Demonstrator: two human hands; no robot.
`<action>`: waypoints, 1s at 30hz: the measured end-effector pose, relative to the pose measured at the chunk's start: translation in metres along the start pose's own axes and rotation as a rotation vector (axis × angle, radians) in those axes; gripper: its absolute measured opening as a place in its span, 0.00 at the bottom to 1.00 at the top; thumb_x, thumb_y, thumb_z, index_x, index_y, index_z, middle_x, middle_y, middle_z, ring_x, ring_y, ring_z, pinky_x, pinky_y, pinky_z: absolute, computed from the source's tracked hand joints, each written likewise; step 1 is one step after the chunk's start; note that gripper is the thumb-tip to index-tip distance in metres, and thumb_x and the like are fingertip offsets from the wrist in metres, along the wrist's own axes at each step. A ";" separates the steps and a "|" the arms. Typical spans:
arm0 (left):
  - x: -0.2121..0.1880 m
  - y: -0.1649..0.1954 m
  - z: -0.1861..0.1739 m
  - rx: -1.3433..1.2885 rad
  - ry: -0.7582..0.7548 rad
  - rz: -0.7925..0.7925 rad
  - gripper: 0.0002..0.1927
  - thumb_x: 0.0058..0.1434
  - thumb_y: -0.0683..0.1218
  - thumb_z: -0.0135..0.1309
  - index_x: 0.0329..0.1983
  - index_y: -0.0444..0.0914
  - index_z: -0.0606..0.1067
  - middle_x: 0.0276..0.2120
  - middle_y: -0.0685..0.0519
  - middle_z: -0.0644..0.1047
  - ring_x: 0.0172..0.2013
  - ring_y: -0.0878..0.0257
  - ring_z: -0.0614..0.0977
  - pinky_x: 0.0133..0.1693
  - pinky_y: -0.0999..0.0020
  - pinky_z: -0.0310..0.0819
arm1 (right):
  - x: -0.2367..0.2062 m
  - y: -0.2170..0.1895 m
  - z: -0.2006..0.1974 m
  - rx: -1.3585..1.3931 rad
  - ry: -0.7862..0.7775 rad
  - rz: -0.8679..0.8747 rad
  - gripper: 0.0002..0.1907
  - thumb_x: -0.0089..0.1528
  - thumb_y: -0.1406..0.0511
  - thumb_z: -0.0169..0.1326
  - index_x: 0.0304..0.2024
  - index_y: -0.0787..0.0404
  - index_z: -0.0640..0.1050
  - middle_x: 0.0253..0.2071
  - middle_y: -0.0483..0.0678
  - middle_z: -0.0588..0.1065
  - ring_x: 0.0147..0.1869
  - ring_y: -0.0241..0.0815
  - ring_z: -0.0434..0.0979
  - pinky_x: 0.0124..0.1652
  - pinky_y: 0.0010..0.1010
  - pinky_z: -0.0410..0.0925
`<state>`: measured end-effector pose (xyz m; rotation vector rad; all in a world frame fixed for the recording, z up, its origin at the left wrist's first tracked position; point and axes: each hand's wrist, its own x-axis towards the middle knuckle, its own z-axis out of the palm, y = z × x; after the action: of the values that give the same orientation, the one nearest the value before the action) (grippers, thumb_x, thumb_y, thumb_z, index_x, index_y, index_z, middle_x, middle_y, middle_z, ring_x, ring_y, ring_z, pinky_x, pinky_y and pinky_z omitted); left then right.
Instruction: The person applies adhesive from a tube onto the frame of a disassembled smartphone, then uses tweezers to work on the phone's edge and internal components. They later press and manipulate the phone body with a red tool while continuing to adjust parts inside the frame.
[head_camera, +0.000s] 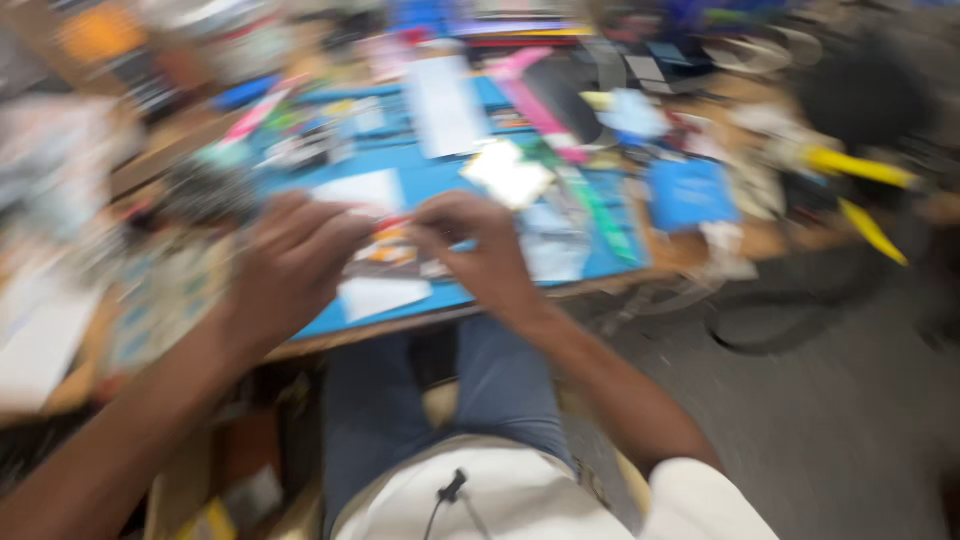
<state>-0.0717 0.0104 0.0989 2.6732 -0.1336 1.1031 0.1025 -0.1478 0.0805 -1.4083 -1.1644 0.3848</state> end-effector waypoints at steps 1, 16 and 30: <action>-0.003 -0.003 -0.003 0.058 -0.007 0.047 0.12 0.61 0.36 0.59 0.47 0.37 0.77 0.37 0.48 0.76 0.38 0.50 0.75 0.44 0.52 0.68 | 0.002 0.005 0.002 0.044 -0.030 0.111 0.07 0.64 0.69 0.63 0.43 0.67 0.83 0.37 0.46 0.82 0.40 0.30 0.81 0.40 0.23 0.76; -0.033 -0.076 0.002 0.265 -0.264 0.192 0.17 0.55 0.35 0.61 0.49 0.39 0.82 0.36 0.50 0.81 0.30 0.58 0.78 0.37 0.63 0.72 | 0.010 0.042 0.026 0.290 -0.112 0.173 0.15 0.64 0.62 0.64 0.45 0.69 0.85 0.37 0.48 0.84 0.41 0.32 0.82 0.40 0.25 0.77; 0.033 -0.018 0.014 0.516 -0.450 0.291 0.07 0.65 0.44 0.55 0.44 0.38 0.77 0.35 0.53 0.77 0.43 0.59 0.79 0.49 0.61 0.74 | 0.021 0.027 -0.025 -0.116 -0.068 0.279 0.09 0.63 0.66 0.63 0.40 0.69 0.83 0.32 0.48 0.82 0.34 0.32 0.81 0.35 0.24 0.75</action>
<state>-0.0353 0.0249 0.1095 3.4244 -0.3737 0.6412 0.1431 -0.1394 0.0711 -1.6767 -1.0599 0.5724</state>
